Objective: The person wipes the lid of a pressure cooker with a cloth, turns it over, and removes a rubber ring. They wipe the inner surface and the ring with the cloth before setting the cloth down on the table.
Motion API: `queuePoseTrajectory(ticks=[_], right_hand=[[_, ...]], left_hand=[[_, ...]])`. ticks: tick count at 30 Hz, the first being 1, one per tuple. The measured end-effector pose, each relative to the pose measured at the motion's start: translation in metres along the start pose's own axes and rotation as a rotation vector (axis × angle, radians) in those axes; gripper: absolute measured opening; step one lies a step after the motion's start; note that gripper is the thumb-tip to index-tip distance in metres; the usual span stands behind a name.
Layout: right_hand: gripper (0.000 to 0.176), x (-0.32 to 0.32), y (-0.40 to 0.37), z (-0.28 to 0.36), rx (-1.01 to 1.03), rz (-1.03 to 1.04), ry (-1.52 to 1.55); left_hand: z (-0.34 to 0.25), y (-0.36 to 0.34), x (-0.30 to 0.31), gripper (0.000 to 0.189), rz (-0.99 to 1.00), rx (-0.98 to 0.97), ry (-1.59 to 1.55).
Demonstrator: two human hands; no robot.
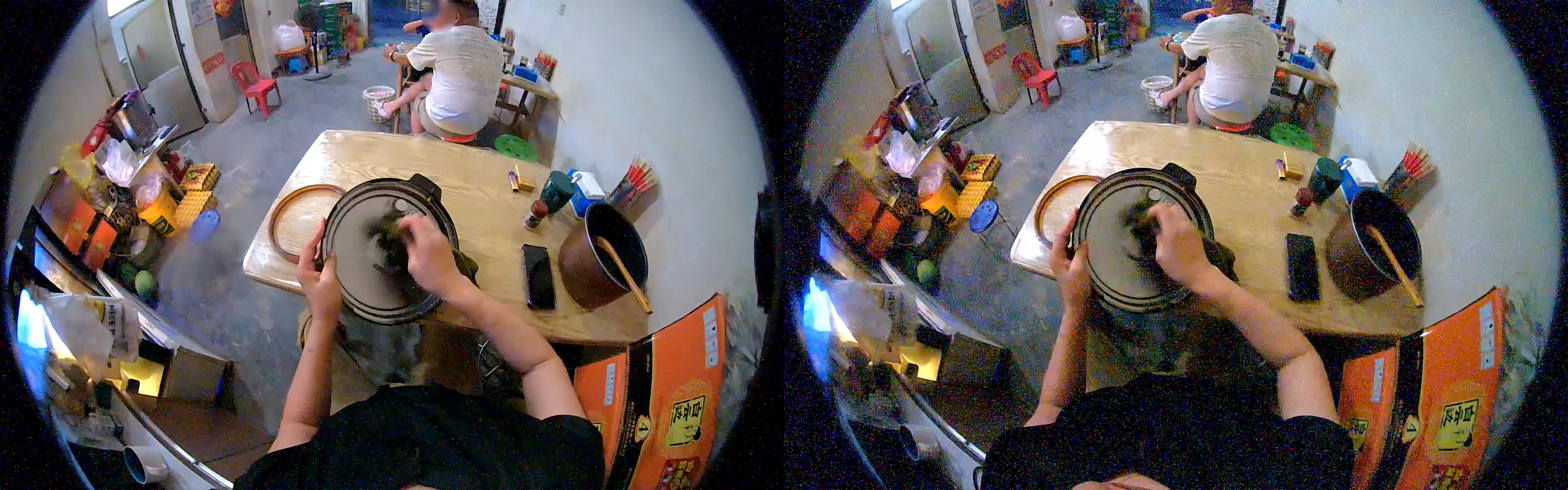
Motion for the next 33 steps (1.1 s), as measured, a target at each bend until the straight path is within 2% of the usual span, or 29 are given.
queuePoseTrajectory(ticks=[1,2,4,6,8,10,12,13,15,17,18,19,20,22,25,26,29,31,33], right_hand=[[0.032,0.012,0.006,-0.012,-0.153,-0.18,0.007],[0.031,0.014,0.014,-0.02,-0.182,-0.267,-0.007],[0.029,-0.006,0.027,-0.017,-0.183,-0.259,-0.113],[0.032,-0.036,0.029,-0.006,-0.137,-0.143,-0.071],[0.034,-0.061,0.019,0.019,0.13,-0.146,0.143],[0.029,-0.077,0.0,0.037,0.053,0.033,0.341],[0.028,-0.082,-0.023,0.034,0.046,0.27,0.424],[0.028,-0.069,-0.032,0.033,0.039,0.271,0.428],[0.03,-0.058,-0.055,0.032,-0.036,0.666,0.305],[0.034,-0.029,-0.049,0.018,-0.014,0.659,-0.096],[0.036,-0.006,-0.031,0.016,0.05,0.42,-0.153],[0.037,0.015,-0.018,0.008,0.02,0.191,-0.206],[0.035,0.038,-0.002,0.012,-0.006,0.071,-0.306],[0.036,0.06,0.022,0.023,0.179,-0.152,-0.377],[0.047,0.012,0.024,-0.007,0.211,0.114,-0.19],[0.049,0.0,0.019,-0.007,0.271,0.155,-0.282],[0.051,-0.008,0.023,-0.012,0.321,0.158,-0.293],[0.037,-0.007,0.029,-0.021,0.226,0.145,-0.466],[0.031,-0.016,0.027,-0.03,0.189,0.182,-0.548]], left_hand=[[-0.002,-0.001,-0.001,0.05,0.016,-0.028,0.019],[-0.003,-0.002,-0.002,0.05,0.02,-0.029,0.022],[-0.003,-0.002,-0.006,0.051,0.021,-0.019,-0.028],[0.004,0.0,-0.006,0.051,0.041,-0.011,-0.01],[0.013,0.004,-0.006,0.051,0.045,-0.006,0.002],[0.022,0.005,-0.003,0.051,0.046,0.045,-0.207],[0.013,0.004,0.0,0.05,0.036,0.043,-0.161],[0.006,0.003,0.001,0.05,0.037,-0.001,-0.105],[0.004,0.002,0.003,0.051,0.039,-0.037,-0.024],[0.005,0.004,0.002,0.051,0.032,-0.043,-0.038],[0.005,0.002,0.002,0.051,0.034,-0.048,-0.045],[0.005,0.001,0.001,0.051,0.039,-0.04,-0.049],[0.005,0.001,0.0,0.051,0.036,-0.018,-0.067],[0.005,0.002,0.0,0.051,0.028,-0.003,-0.08],[0.007,0.001,0.004,0.051,0.035,-0.015,-0.083],[0.006,0.001,0.005,0.051,0.048,-0.041,-0.044],[0.002,0.001,0.004,0.051,0.039,-0.05,-0.036],[0.003,0.001,0.004,0.051,0.037,-0.023,-0.058],[0.005,0.0,0.003,0.051,0.034,-0.012,-0.092]])
Point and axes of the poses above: each hand's wrist, its own y-axis towards the middle knuckle, its own x-axis out of the back of the hand, z = x × y, the point moved 8 cm from there along y, towards the middle knuckle, and after that the axes turned 3 degrees about -z, right-handed, at the moved point
